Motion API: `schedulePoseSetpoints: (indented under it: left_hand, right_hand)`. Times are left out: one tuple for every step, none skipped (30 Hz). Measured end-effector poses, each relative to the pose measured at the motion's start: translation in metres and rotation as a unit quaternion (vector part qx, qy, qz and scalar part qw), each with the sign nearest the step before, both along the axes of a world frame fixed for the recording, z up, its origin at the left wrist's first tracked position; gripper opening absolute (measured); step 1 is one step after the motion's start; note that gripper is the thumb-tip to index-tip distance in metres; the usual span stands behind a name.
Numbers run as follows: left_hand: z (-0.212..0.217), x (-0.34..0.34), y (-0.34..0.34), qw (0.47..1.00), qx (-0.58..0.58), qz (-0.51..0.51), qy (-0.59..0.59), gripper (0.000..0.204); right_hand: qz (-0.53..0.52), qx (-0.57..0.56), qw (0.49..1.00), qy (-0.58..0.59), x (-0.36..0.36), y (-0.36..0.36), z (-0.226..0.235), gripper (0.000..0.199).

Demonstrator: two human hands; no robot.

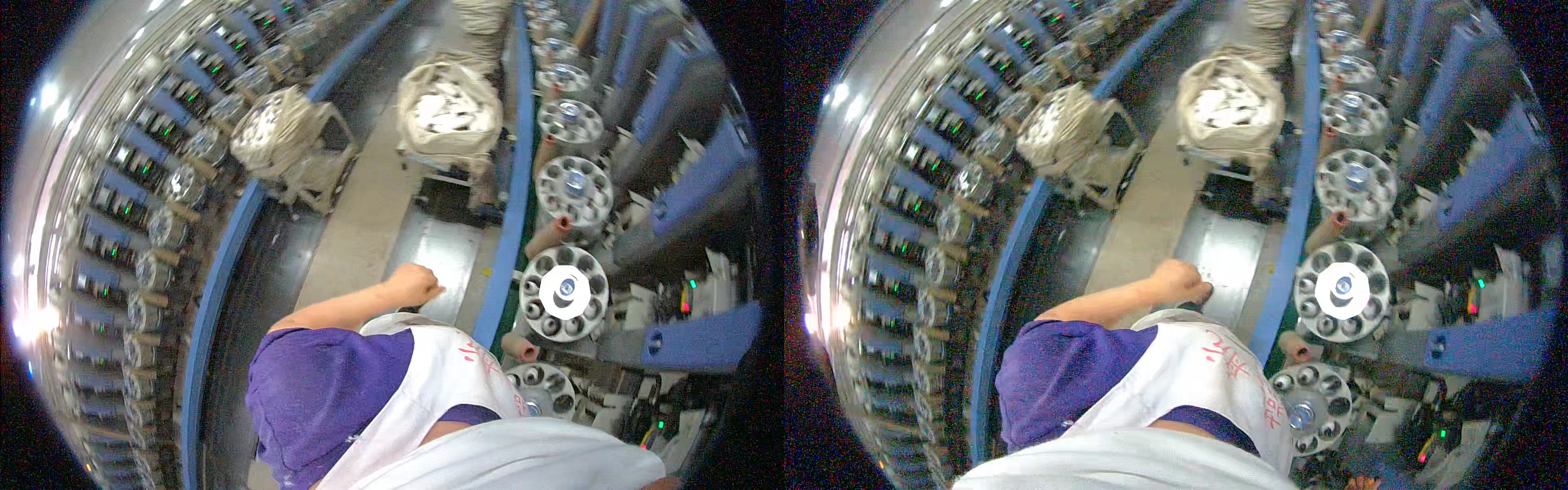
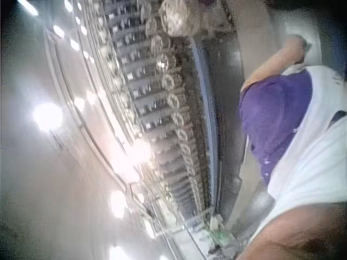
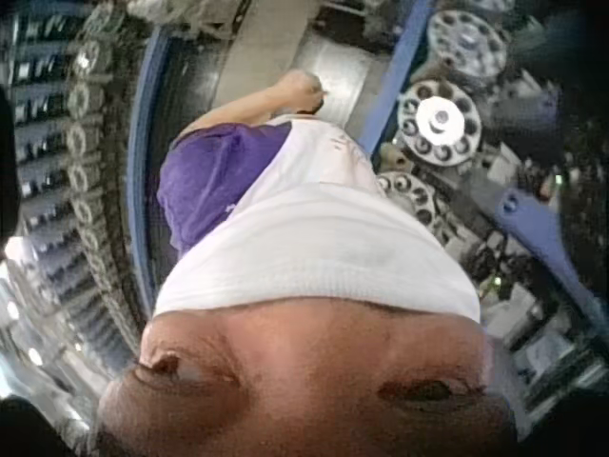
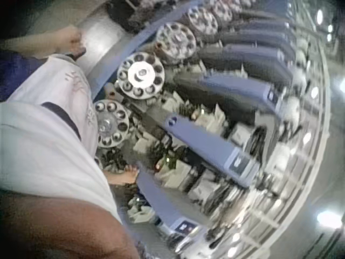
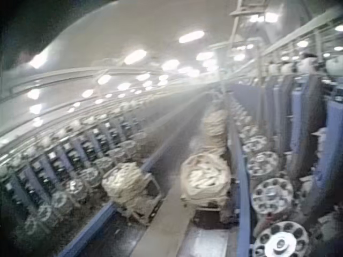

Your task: The person walks along a row of textile machines and loads white spools with blue ends into circular holders on the machines. They repeatedly pick spools from a cloth bag and place them into the holders.

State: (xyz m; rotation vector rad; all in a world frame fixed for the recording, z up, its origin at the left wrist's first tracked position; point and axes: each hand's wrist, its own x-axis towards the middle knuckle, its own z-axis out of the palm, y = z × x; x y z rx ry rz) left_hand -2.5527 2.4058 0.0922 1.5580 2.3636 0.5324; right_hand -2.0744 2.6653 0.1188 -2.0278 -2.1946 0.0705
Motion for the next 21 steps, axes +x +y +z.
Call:
schedulePoseSetpoints:
  left_hand:
    - [-0.004, 0.006, -0.013, 1.0, -0.019, -0.002, -0.005, 0.038]
    - [-0.006, 0.005, -0.027, 0.999, 0.024, -0.029, -0.002, 0.037]
    - [-0.007, 0.001, -0.049, 1.0, 0.01, -0.027, -0.002, 0.036]
    - [-0.013, 0.0, -0.061, 1.0, 0.01, -0.02, -0.014, 0.036]
    - [-0.02, -0.006, -0.074, 1.0, 0.011, -0.011, -0.016, 0.035]
    - [-0.028, -0.015, -0.089, 0.999, 0.03, -0.002, -0.011, 0.035]
    - [-0.036, -0.026, -0.105, 0.998, 0.043, 0.011, -0.036, 0.036]
    - [-0.045, -0.04, -0.122, 0.999, 0.017, 0.028, -0.042, 0.036]
    - [-0.054, -0.056, -0.141, 0.998, 0.012, 0.047, -0.047, 0.036]
    - [-0.061, -0.071, -0.162, 0.997, 0.026, 0.064, -0.045, 0.036]
    - [-0.067, -0.087, -0.183, 0.994, 0.027, 0.1, -0.041, 0.035]
    - [-0.073, -0.107, -0.208, 0.992, 0.004, 0.123, -0.042, 0.035]
    - [-0.077, -0.121, -0.232, 0.989, -0.003, 0.144, -0.041, 0.035]
    - [-0.079, -0.137, -0.254, 0.985, -0.002, 0.165, -0.038, 0.035]
    - [-0.081, -0.151, -0.276, 0.979, 0.01, 0.195, -0.048, 0.035]
    - [-0.082, -0.161, -0.299, 0.971, 0.03, 0.23, -0.057, 0.036]
    - [-0.081, -0.171, -0.317, 0.961, 0.046, 0.266, -0.061, 0.037]
    - [-0.08, -0.183, -0.335, 0.953, 0.028, 0.293, -0.072, 0.034]
    - [-0.077, -0.192, -0.351, 0.945, 0.008, 0.317, -0.084, 0.032]
    - [-0.074, -0.2, -0.362, 0.936, -0.001, 0.34, -0.084, 0.03]
    - [-0.071, -0.209, -0.372, 0.92, 0.007, 0.38, -0.093, 0.026]
  right_hand:
    - [0.018, 0.003, 1.0, 0.001, -0.014, 0.003, -0.003, 0.025]
    - [0.034, 0.006, 0.999, 0.001, -0.03, 0.006, -0.003, 0.025]
    - [0.048, 0.005, 0.999, 0.003, -0.046, 0.009, -0.004, 0.025]
    - [0.062, 0.009, 0.998, 0.002, -0.059, 0.014, -0.004, 0.026]
    - [0.073, 0.014, 0.997, 0.001, -0.074, 0.018, -0.005, 0.026]
    - [0.087, 0.017, 0.996, 0.002, -0.089, 0.024, -0.007, 0.026]
    - [0.1, 0.022, 0.995, 0.0, -0.106, 0.029, -0.008, 0.027]
    - [0.12, 0.025, 0.992, 0.003, -0.126, 0.032, -0.01, 0.027]
    - [0.144, 0.026, 0.989, 0.007, -0.151, 0.032, -0.011, 0.028]
    - [0.168, 0.02, 0.986, 0.013, -0.178, 0.028, -0.013, 0.028]
    - [0.196, 0.01, 0.98, 0.022, -0.211, 0.018, -0.014, 0.029]
    - [0.228, -0.005, 0.973, 0.031, -0.248, 0.002, -0.016, 0.03]
    - [0.263, -0.03, 0.963, 0.045, -0.286, -0.021, -0.019, 0.03]
    - [0.305, -0.065, 0.948, 0.058, -0.328, -0.048, -0.022, 0.031]
    - [0.358, -0.107, 0.924, 0.076, -0.37, -0.078, -0.027, 0.032]
    - [0.384, -0.155, 0.907, 0.076, -0.409, -0.111, -0.03, 0.032]
    - [0.497, -0.209, 0.842, 0.024, -0.448, -0.142, -0.035, 0.032]
    - [0.536, -0.277, 0.797, 0.025, -0.481, -0.175, -0.038, 0.029]
    - [0.535, -0.3, 0.79, -0.008, -0.513, -0.201, -0.041, 0.029]
    - [0.566, -0.313, 0.763, -0.02, -0.541, -0.221, -0.042, 0.029]
    - [0.588, -0.324, 0.74, -0.03, -0.566, -0.236, -0.045, 0.029]
